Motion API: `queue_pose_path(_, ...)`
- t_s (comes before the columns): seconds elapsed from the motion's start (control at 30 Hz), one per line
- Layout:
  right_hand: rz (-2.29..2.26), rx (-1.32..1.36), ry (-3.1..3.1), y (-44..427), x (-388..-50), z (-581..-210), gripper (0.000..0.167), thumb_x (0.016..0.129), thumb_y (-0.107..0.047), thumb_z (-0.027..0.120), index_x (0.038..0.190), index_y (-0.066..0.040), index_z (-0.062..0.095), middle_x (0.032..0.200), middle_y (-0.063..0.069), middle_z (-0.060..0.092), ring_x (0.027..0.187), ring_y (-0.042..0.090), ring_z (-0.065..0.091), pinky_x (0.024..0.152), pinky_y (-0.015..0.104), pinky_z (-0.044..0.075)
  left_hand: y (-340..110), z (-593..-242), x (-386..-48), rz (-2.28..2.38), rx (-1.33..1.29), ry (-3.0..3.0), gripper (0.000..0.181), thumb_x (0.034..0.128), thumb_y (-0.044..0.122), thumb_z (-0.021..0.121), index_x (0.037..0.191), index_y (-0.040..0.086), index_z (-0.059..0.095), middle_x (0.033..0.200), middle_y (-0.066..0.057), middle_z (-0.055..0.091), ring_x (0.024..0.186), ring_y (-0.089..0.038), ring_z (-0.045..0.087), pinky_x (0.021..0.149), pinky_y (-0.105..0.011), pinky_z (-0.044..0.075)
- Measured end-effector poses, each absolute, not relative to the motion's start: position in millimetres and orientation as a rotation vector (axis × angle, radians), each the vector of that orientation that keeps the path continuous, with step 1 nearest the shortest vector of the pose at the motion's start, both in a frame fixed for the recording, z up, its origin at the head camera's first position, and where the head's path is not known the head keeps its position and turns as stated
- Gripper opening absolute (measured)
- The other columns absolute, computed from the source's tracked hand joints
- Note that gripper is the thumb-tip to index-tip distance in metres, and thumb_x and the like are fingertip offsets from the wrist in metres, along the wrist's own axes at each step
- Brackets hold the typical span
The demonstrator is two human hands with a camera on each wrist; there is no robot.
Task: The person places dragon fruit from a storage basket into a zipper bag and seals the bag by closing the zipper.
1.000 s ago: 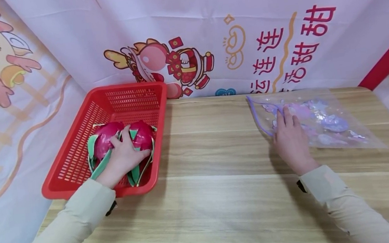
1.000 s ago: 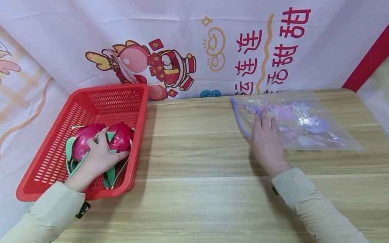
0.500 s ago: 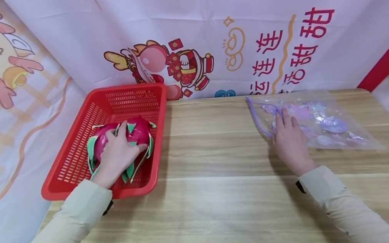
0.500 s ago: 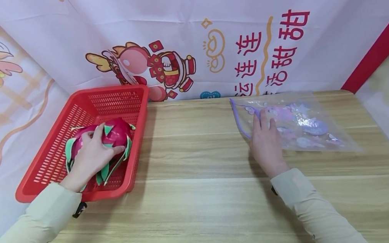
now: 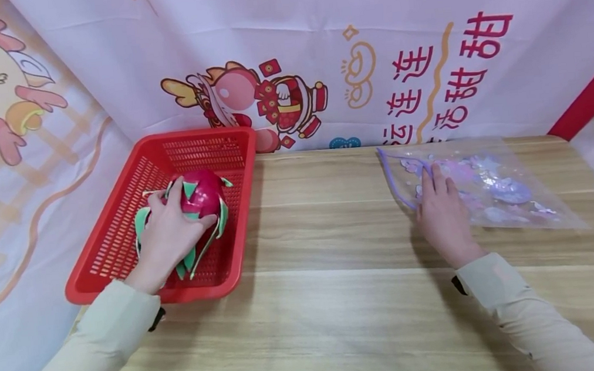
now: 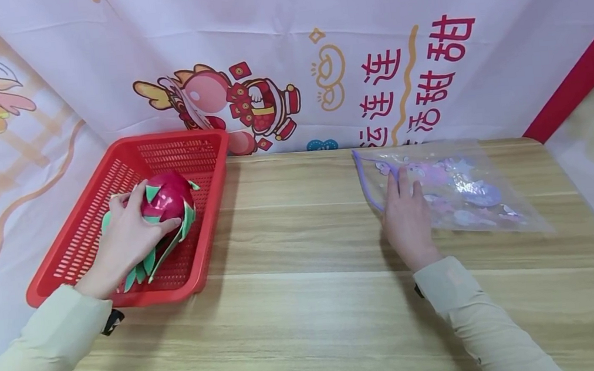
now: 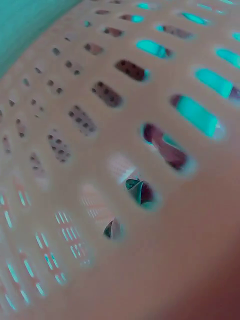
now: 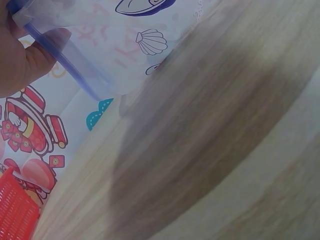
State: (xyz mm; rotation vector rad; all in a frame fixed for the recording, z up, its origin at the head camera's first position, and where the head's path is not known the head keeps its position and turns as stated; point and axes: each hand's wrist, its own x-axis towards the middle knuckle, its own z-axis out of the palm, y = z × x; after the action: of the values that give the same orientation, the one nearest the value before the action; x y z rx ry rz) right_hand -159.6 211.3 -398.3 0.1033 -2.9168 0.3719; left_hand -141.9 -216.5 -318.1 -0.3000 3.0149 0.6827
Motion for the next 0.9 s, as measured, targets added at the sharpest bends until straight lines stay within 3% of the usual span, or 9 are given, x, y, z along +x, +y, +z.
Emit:
queue_pose_path(0.6,0.367,0.105,-2.883,210,-158,-399,0.068,0.086,-0.003,0.052,0.146,0.010,0.022,0.151,0.033,0.023,0.124,0.060,0.036,0.092,0.071,0.039,-202,-288,-139,0.863,-0.251,3.125,0.099,0.0803,0.043,0.069,0.155,0.022,0.008,0.151,-0.022,0.017,0.121,-0.046,0.041,0.089,-0.065,0.048)
queue_pose_path(0.9,0.374,0.197,-2.776,211,-161,-402,0.067,0.083,0.001,0.056,0.142,0.015,0.027,0.147,0.037,0.029,0.124,0.057,0.038,0.105,0.064,0.034,-173,-274,-145,1.096,-0.179,3.091,0.097,0.0805,0.040,0.071,0.154,0.027,0.009,0.150,-0.016,0.018,0.129,-0.042,0.038,0.100,-0.063,0.043)
